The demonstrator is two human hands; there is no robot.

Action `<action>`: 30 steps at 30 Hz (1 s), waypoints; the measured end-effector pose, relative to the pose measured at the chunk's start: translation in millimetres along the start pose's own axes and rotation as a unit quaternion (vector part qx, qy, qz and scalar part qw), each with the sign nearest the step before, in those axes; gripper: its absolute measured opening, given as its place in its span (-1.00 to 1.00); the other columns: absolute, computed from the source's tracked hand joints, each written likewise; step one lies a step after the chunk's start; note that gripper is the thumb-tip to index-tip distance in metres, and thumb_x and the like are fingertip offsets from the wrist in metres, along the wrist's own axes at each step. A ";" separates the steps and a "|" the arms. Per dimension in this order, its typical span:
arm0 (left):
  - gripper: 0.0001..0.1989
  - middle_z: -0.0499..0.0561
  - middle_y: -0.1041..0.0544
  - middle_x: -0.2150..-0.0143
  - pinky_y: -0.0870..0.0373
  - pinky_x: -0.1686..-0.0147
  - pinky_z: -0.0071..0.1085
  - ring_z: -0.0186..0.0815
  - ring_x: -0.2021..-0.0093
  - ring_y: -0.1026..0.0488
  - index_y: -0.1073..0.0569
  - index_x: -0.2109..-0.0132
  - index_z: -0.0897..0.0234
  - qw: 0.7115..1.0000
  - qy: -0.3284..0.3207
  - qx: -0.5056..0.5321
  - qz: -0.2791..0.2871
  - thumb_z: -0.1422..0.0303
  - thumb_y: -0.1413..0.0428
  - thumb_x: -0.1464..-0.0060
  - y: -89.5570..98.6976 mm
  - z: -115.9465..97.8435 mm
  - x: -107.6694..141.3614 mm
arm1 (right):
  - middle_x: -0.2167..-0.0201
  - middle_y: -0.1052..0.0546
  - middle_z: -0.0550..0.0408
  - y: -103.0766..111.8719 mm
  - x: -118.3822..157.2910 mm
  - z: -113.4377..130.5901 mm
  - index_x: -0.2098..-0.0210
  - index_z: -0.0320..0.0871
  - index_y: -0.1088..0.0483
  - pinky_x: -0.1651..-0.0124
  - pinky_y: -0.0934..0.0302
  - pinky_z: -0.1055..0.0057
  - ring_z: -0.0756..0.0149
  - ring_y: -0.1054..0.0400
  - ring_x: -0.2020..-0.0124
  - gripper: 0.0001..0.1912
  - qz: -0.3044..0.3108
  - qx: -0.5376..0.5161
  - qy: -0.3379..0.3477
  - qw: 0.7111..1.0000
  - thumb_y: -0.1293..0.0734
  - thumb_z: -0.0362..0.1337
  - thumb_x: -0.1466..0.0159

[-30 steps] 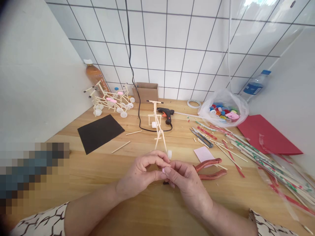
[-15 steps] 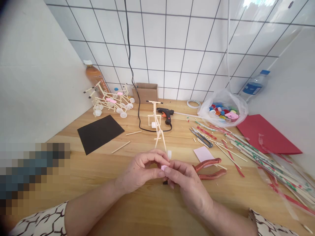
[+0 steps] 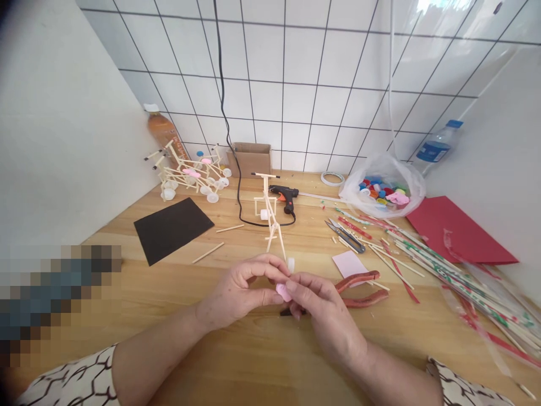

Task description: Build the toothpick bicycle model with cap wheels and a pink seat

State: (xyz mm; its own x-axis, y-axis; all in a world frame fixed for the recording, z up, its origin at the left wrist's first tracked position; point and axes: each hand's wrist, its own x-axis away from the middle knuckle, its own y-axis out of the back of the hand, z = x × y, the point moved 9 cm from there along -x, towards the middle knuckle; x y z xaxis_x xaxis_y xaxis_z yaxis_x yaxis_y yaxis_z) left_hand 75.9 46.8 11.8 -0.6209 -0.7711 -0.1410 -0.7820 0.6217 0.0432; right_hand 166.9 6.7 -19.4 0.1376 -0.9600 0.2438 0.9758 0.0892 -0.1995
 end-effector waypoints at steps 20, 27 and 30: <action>-0.88 0.04 -0.45 0.23 -0.31 0.10 -0.35 -0.30 0.19 -0.41 -0.53 0.32 0.33 1.000 -0.015 0.021 -0.019 0.47 -0.23 0.11 2.4 -8.0 1.1 | 0.59 -0.31 0.17 -1.5 1.9 -2.7 0.51 -0.21 -0.40 0.42 0.06 0.44 0.45 -0.07 0.52 -0.74 -0.004 0.006 -0.007 1.000 -0.36 -0.13 -0.14; -0.92 0.04 -0.45 0.23 -0.32 0.12 -0.36 -0.33 0.22 -0.41 -0.53 0.34 0.34 0.999 -0.038 -0.018 -0.019 0.47 -0.22 0.08 2.5 -8.4 2.5 | 0.61 -0.23 0.23 -0.1 1.1 -3.8 0.52 -0.21 -0.33 0.42 0.09 0.46 0.47 -0.04 0.52 -0.71 0.003 0.062 0.003 0.998 -0.32 -0.11 -0.19; -0.89 0.04 -0.46 0.24 -0.32 0.12 -0.35 -0.31 0.20 -0.41 -0.52 0.32 0.34 0.999 -0.034 -0.022 -0.010 0.48 -0.23 0.10 1.4 -8.5 1.8 | 0.62 -0.21 0.24 0.2 1.4 -2.3 0.53 -0.20 -0.31 0.43 0.10 0.46 0.48 -0.02 0.52 -0.68 -0.006 0.082 -0.001 0.997 -0.31 -0.08 -0.18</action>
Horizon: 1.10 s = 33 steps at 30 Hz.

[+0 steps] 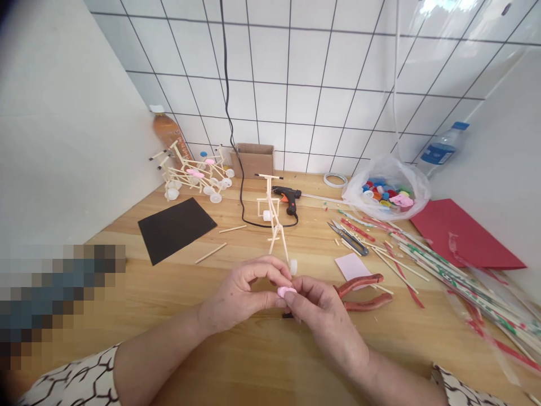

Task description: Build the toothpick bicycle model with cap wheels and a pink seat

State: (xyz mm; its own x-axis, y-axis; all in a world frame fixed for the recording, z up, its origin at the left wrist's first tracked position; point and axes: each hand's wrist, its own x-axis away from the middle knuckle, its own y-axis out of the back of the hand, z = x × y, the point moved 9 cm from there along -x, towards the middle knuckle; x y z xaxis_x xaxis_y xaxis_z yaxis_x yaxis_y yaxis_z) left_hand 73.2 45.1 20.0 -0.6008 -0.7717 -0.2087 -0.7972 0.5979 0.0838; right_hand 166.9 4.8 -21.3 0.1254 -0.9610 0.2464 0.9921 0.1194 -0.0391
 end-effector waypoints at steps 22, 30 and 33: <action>-0.81 0.03 -0.46 0.24 -0.33 0.17 -0.32 -0.30 0.23 -0.42 -0.52 0.22 0.29 0.995 0.040 0.091 0.027 0.42 -0.21 0.06 -0.7 10.3 -1.9 | 0.61 -0.40 0.13 -2.2 -1.0 -0.6 0.52 -0.24 -0.45 0.50 0.05 0.52 0.52 -0.13 0.58 -0.76 0.023 -0.196 0.001 0.980 -0.37 -0.17 -0.14; -0.81 -0.01 -0.42 0.21 -0.31 0.11 -0.35 -0.34 0.20 -0.41 -0.57 0.26 0.22 0.995 0.019 0.087 0.051 0.47 -0.25 0.12 -4.4 6.3 -0.4 | 0.64 -0.41 0.15 -7.0 0.7 -7.7 0.53 -0.22 -0.46 0.50 0.03 0.53 0.51 -0.17 0.59 -0.78 0.049 -0.247 -0.045 0.967 -0.47 -0.18 -0.01; -0.82 -0.03 -0.41 0.25 -0.30 0.09 -0.34 -0.36 0.22 -0.39 -0.57 0.28 0.20 0.994 0.010 0.086 0.066 0.47 -0.25 0.12 -6.9 3.4 0.2 | 0.64 -0.41 0.16 -9.2 0.0 -5.6 0.56 -0.23 -0.46 0.50 0.03 0.54 0.52 -0.16 0.59 -0.77 0.065 -0.263 -0.041 0.962 -0.51 -0.20 0.07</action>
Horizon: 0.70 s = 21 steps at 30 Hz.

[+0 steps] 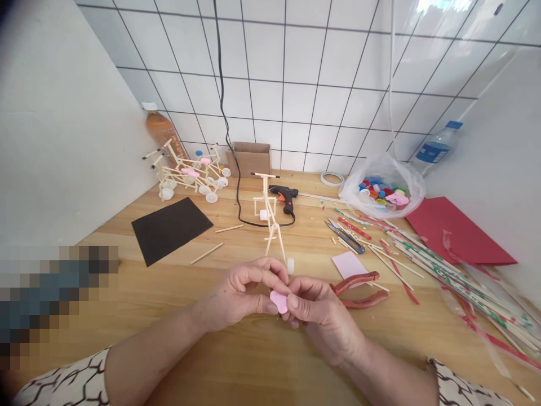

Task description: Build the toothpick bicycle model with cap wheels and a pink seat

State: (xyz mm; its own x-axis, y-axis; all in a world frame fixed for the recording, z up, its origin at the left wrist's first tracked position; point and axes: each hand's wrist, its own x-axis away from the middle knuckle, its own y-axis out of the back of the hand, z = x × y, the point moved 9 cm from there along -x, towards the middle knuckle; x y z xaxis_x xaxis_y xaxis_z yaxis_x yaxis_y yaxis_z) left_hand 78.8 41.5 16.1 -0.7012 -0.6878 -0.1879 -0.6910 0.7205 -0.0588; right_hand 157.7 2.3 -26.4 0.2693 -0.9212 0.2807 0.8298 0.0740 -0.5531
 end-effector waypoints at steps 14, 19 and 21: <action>-0.82 -0.02 -0.42 0.28 -0.29 0.11 -0.35 -0.37 0.25 -0.38 -0.56 0.34 0.25 1.000 0.007 0.003 0.008 0.46 -0.30 0.21 -0.5 -1.5 0.0 | 0.67 -0.40 0.13 -3.7 -0.2 -1.3 0.60 -0.25 -0.43 0.50 0.02 0.51 0.49 -0.15 0.61 -0.76 0.015 0.025 -0.018 0.999 -0.44 -0.19 -0.03; -0.83 0.01 -0.41 0.25 -0.30 0.13 -0.35 -0.34 0.24 -0.40 -0.55 0.34 0.30 0.999 0.029 0.031 -0.020 0.48 -0.28 0.20 4.2 3.9 0.2 | 0.63 -0.41 0.11 -3.1 1.0 2.5 0.53 -0.24 -0.45 0.49 0.01 0.49 0.46 -0.17 0.57 -0.74 0.007 0.043 0.006 0.999 -0.40 -0.13 -0.07; -0.84 0.01 -0.42 0.25 -0.31 0.13 -0.34 -0.33 0.23 -0.40 -0.54 0.33 0.30 0.998 0.024 0.046 -0.033 0.48 -0.27 0.17 6.6 4.7 0.2 | 0.59 -0.42 0.11 -3.8 2.6 6.7 0.46 -0.22 -0.47 0.48 0.01 0.49 0.46 -0.15 0.55 -0.75 0.010 0.073 0.030 0.997 -0.41 -0.12 -0.07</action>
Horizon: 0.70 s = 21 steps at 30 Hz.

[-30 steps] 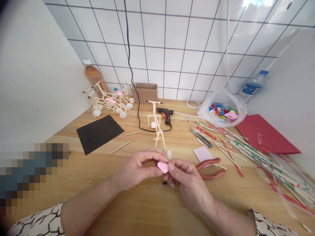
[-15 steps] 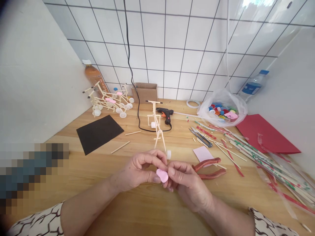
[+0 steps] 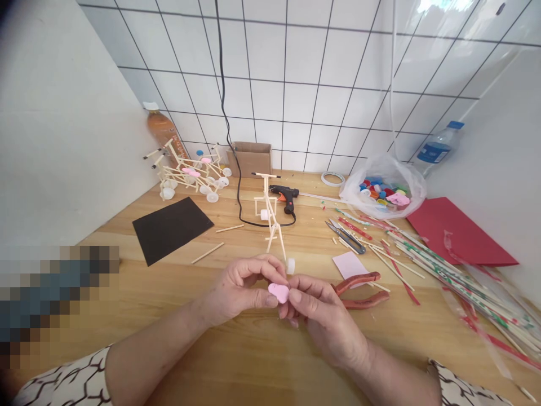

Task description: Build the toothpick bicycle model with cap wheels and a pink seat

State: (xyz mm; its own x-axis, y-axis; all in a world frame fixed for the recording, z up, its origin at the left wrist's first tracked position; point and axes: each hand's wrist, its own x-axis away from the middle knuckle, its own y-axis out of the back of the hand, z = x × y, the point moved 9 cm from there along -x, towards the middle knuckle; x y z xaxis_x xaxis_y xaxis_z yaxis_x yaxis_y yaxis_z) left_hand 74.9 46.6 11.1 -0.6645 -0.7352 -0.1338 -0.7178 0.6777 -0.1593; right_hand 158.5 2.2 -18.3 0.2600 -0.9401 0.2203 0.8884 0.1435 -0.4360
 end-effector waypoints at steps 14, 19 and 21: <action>-0.89 0.00 -0.44 0.29 -0.31 0.16 -0.36 -0.34 0.25 -0.40 -0.51 0.36 0.32 0.999 -0.021 -0.018 -0.025 0.46 -0.26 0.14 0.8 -4.0 0.7 | 0.57 -0.33 0.16 1.1 2.5 10.7 0.44 -0.18 -0.42 0.41 0.01 0.46 0.42 -0.11 0.50 -0.77 -0.022 0.142 0.067 0.987 -0.34 -0.12 -0.17; -0.84 0.01 -0.44 0.27 -0.32 0.16 -0.34 -0.32 0.24 -0.41 -0.55 0.33 0.29 1.000 -0.013 -0.015 -0.024 0.46 -0.27 0.17 1.3 -2.0 0.5 | 0.58 -0.39 0.10 3.6 0.7 6.0 0.50 -0.20 -0.44 0.46 0.03 0.45 0.43 -0.11 0.54 -0.72 -0.023 0.052 0.047 0.997 -0.33 -0.10 -0.17; -0.83 0.01 -0.43 0.27 -0.33 0.17 -0.35 -0.33 0.25 -0.41 -0.56 0.33 0.29 1.000 -0.004 -0.022 -0.019 0.47 -0.28 0.19 0.4 -1.5 0.7 | 0.61 -0.39 0.11 3.8 0.4 4.2 0.53 -0.21 -0.44 0.47 0.03 0.45 0.44 -0.11 0.55 -0.73 -0.027 0.036 0.035 0.998 -0.37 -0.12 -0.13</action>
State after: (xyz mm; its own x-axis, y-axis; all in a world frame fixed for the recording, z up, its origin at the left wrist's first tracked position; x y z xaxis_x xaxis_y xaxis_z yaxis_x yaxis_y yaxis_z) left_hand 73.9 46.4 12.3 -0.6354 -0.7598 -0.1374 -0.7504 0.6496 -0.1219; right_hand 163.6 3.7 -16.2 0.1861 -0.9660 0.1796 0.9259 0.1113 -0.3610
